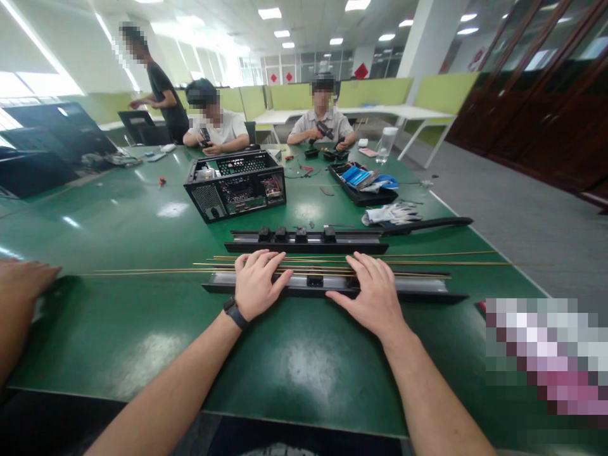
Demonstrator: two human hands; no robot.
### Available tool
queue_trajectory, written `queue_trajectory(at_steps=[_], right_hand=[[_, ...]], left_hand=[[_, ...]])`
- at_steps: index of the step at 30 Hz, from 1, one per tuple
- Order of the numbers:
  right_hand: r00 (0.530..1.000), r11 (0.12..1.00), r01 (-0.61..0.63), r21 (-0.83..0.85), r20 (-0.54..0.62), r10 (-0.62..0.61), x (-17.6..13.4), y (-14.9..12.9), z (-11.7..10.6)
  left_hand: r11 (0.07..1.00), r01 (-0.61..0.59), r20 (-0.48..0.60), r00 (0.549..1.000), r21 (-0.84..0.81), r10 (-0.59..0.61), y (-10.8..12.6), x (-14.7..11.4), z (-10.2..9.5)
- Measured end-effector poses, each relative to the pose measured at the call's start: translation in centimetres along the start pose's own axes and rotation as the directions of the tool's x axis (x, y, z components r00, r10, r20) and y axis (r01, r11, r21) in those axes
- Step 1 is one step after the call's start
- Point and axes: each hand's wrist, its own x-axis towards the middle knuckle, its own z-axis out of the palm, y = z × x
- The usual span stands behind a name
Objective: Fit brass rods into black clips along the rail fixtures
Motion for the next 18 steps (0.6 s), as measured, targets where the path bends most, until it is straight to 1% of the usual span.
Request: queue_trajectory(at_steps=[2, 4, 6, 7, 8, 10, 11, 13, 14, 15, 16, 17, 18], right_hand=[[0.999, 0.999, -0.021, 0.041, -0.05, 0.023, 0.0, -0.1, -0.5], [0.987, 0.995, -0.056, 0.083, -0.145, 0.067, -0.1, 0.0, -1.0], [0.95, 0.985, -0.132, 0.115, -0.268, 0.158, -0.1, 0.1, -1.4], [0.916, 0.972, -0.195, 0.129, -0.329, 0.227, -0.1, 0.2, -1.6], [0.87, 0.951, -0.271, 0.151, -0.384, 0.309, -0.2, 0.4, -1.7], [0.746, 0.882, -0.415, 0.222, -0.471, 0.47, -0.2, 1.0, -1.8], [0.678, 0.844, -0.463, 0.271, -0.505, 0.534, -0.2, 1.3, -1.8], [0.55, 0.779, -0.501, 0.378, -0.556, 0.623, -0.3, 2.1, -1.6], [0.496, 0.75, -0.502, 0.43, -0.567, 0.657, -0.3, 2.5, -1.6], [0.453, 0.718, -0.501, 0.483, -0.561, 0.693, -0.3, 2.8, -1.5], [0.426, 0.68, -0.503, 0.534, -0.532, 0.732, -0.3, 3.0, -1.4], [0.415, 0.635, -0.51, 0.58, -0.481, 0.773, -0.4, 3.2, -1.3], [0.415, 0.587, -0.525, 0.617, -0.417, 0.809, -0.5, 3.1, -1.2]], left_hand=[[1.0, -0.006, -0.016, 1.0, -0.012, 0.005, -0.1, -0.2, 0.0], [1.0, -0.014, -0.029, 1.0, -0.026, 0.013, -0.3, -0.4, 0.0], [0.999, -0.013, -0.035, 0.999, -0.039, 0.012, -0.5, -0.6, 0.0], [0.999, -0.01, -0.04, 0.999, -0.043, 0.008, -0.7, -0.7, 0.0], [0.999, -0.007, -0.044, 0.999, -0.045, 0.005, -0.8, -0.9, 0.0], [0.999, -0.006, -0.046, 0.999, -0.046, 0.004, -1.1, -1.2, 0.1], [0.999, -0.007, -0.044, 0.999, -0.046, 0.005, -1.2, -1.3, 0.1], [0.999, -0.007, -0.049, 0.999, -0.044, 0.005, -1.3, -1.5, 0.1], [0.999, -0.008, -0.05, 0.999, -0.043, 0.006, -1.4, -1.5, 0.1], [0.999, -0.009, -0.048, 0.999, -0.043, 0.007, -1.4, -1.6, 0.1], [0.999, -0.009, -0.045, 0.999, -0.044, 0.007, -1.4, -1.6, 0.1], [0.999, -0.009, -0.041, 0.999, -0.045, 0.007, -1.4, -1.6, 0.2], [0.999, -0.009, -0.037, 0.999, -0.047, 0.007, -1.4, -1.6, 0.2]])
